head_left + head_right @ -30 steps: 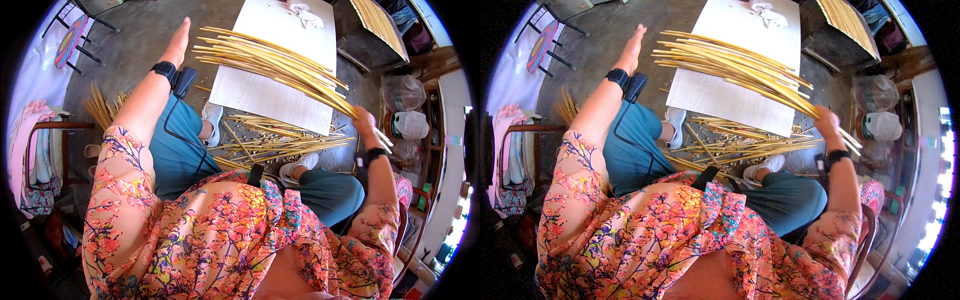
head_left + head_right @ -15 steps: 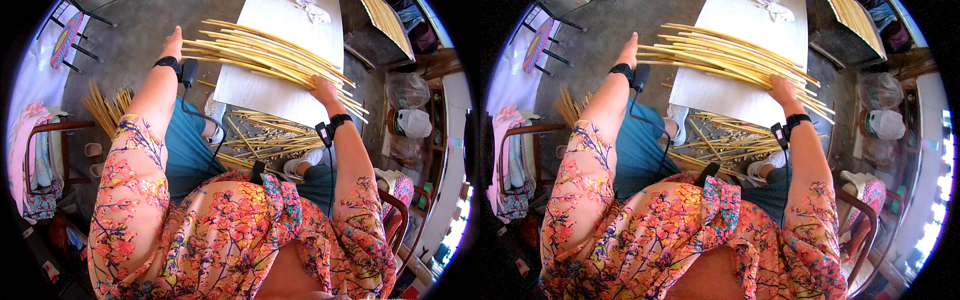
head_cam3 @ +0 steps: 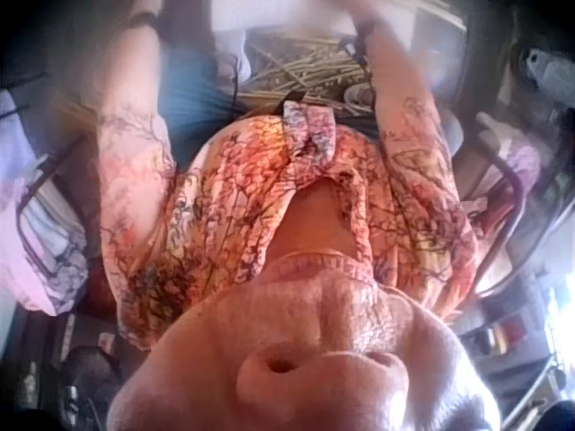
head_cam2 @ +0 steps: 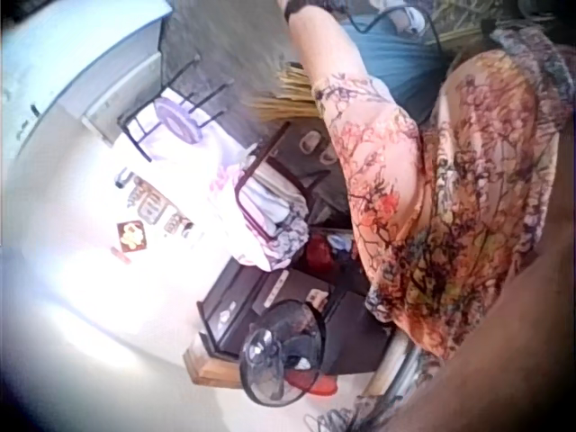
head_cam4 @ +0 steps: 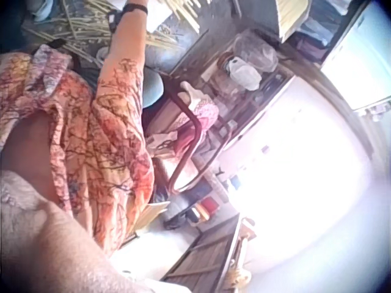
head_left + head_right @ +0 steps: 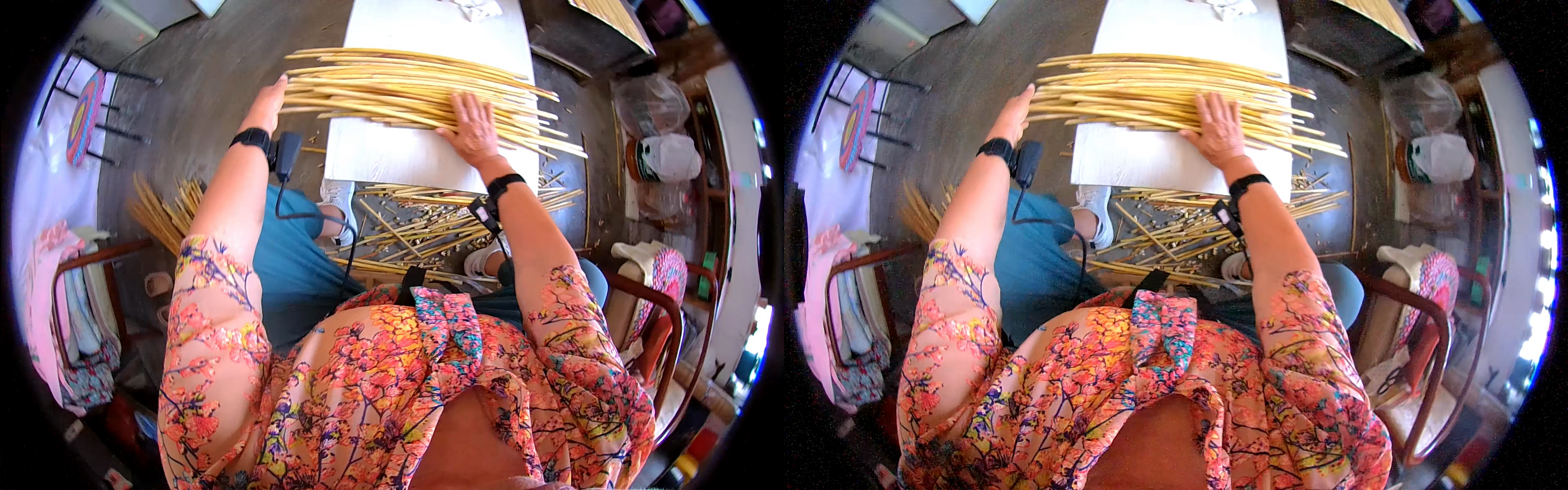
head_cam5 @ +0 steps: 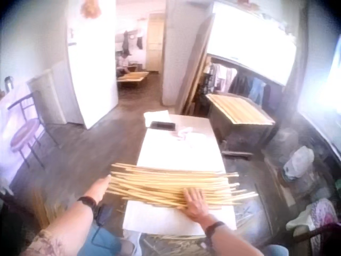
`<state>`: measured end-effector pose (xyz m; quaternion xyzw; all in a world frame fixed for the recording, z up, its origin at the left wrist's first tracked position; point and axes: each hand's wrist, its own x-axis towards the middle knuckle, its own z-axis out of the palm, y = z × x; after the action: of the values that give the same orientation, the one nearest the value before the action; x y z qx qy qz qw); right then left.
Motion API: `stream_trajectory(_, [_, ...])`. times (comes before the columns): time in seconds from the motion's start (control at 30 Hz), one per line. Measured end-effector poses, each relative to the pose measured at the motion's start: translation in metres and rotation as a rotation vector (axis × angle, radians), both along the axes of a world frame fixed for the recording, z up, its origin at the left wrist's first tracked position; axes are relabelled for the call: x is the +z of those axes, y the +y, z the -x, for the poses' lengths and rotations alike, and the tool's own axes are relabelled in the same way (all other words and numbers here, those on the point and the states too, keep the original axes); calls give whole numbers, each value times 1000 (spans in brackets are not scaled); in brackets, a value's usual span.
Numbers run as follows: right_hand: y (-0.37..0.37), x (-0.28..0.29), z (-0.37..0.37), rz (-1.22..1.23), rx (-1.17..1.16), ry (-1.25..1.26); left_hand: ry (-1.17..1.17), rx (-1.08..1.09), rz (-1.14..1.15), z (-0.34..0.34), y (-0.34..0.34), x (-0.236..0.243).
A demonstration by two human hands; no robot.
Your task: Cutting and sorting bamboo strips to create handcrafted mats or screens.
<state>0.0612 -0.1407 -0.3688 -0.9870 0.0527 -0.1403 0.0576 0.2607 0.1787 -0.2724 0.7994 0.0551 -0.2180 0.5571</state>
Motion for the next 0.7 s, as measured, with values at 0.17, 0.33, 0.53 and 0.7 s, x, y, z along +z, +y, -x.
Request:
stream_trajectory(0.17, [18,3,-19,-70,99,-80,45,11,-160,-5,-8,-7])
stream_trajectory(0.33, [25,10,-13,15,115,-66,-416,28,-851,-30,16,-29])
stream_trajectory(0.53, [-10,7,28,25,92,-70,-1084,-610,-1057,65,-70,-28])
stream_trajectory(0.7, [-16,1,40,52,134,-123,-1163,-687,-840,129,-97,-67])
